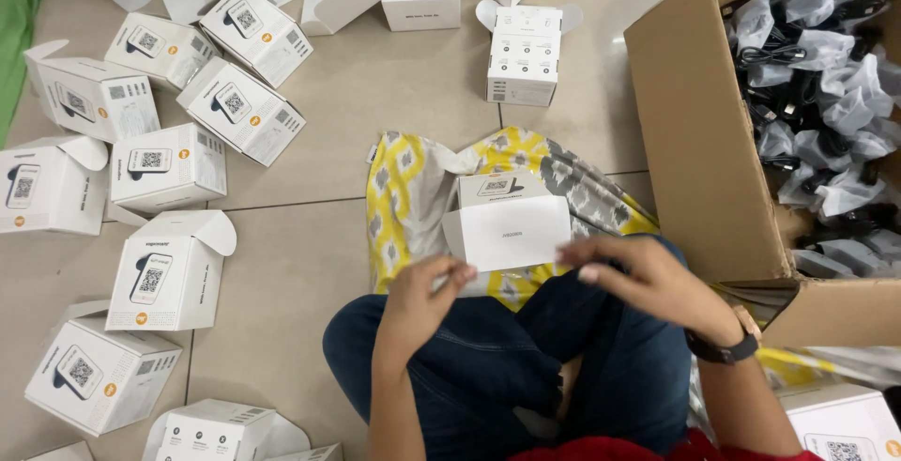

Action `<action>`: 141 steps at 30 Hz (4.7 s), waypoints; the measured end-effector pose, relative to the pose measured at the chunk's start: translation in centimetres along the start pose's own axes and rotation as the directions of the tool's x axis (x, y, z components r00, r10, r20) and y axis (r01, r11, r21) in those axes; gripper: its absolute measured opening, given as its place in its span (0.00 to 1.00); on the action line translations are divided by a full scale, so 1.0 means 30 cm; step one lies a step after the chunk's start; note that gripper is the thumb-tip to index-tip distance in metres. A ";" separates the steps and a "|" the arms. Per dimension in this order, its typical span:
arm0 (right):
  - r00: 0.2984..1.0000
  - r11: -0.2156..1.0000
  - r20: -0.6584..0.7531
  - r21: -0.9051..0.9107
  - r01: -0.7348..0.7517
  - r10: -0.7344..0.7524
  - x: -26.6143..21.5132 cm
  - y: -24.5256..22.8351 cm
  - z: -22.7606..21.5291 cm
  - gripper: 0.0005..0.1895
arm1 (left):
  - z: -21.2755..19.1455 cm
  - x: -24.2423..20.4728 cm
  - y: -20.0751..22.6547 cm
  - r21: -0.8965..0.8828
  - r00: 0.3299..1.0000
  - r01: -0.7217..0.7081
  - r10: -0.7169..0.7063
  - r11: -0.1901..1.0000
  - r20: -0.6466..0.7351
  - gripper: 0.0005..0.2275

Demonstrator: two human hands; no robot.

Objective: The person packs electronic components and cables into small product boxes.

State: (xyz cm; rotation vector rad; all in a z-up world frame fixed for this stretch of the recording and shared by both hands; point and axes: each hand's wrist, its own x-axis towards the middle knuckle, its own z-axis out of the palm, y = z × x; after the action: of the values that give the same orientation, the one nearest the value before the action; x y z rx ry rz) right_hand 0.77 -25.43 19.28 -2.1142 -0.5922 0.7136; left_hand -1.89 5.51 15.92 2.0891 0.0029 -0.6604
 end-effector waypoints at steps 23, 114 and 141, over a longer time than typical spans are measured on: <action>0.724 0.833 -0.412 0.249 -0.495 0.553 0.460 0.669 0.441 0.45 | 0.440 0.631 -0.578 -0.120 0.992 0.104 -0.112 0.987 -0.060 0.31; 0.789 0.516 -0.177 0.834 -0.198 0.588 0.409 0.638 0.385 0.55 | 0.372 0.568 -0.451 -0.658 0.977 0.149 -0.214 0.738 -0.018 0.46; 0.283 0.923 -0.926 0.316 0.219 0.250 -0.432 0.406 0.337 0.41 | 0.755 0.182 0.126 -0.675 0.813 -0.534 0.529 0.509 -0.244 0.36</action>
State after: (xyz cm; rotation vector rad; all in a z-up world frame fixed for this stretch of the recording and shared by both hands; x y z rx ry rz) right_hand -13.38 -34.83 7.89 -1.7110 0.2850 -0.5343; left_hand -6.56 -15.62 6.45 1.1953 -0.3253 -0.1912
